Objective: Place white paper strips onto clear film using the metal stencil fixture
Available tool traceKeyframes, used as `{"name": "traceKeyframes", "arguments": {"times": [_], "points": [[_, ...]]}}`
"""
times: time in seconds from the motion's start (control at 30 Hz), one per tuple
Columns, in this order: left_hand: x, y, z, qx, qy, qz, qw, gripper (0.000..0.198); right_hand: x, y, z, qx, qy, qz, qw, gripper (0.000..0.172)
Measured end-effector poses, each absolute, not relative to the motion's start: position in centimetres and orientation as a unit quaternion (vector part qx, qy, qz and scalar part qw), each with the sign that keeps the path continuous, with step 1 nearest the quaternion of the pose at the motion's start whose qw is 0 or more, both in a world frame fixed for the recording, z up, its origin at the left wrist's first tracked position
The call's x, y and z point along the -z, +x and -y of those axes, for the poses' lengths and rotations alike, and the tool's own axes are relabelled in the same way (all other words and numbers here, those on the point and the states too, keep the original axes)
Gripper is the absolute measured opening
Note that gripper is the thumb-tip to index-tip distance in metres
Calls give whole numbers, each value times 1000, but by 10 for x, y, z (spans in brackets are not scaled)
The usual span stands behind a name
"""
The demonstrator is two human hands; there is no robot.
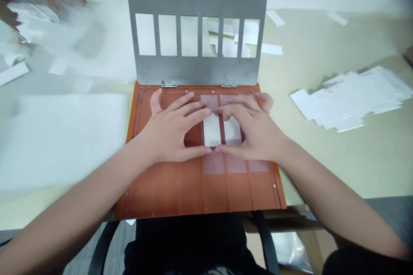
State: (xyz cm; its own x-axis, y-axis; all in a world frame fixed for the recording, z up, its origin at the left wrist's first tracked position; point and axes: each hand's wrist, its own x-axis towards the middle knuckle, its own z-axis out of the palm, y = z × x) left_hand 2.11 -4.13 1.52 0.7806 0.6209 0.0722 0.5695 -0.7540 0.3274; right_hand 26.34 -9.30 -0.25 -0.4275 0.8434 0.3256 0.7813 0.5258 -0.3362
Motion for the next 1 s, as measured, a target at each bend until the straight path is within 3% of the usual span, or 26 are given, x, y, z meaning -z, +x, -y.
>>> {"name": "traceKeyframes", "arguments": {"times": [0.23, 0.37, 1.0], "points": [[-16, 22, 41, -94, 924, -333, 162, 44, 1, 263, 94, -84, -489, 840, 220, 45], [-19, 24, 41, -87, 919, -342, 175, 40, -1, 263, 94, -83, -487, 841, 219, 45], [-20, 28, 45, -71, 915, -364, 159, 67, -1, 262, 94, -80, -487, 840, 224, 44]]}}
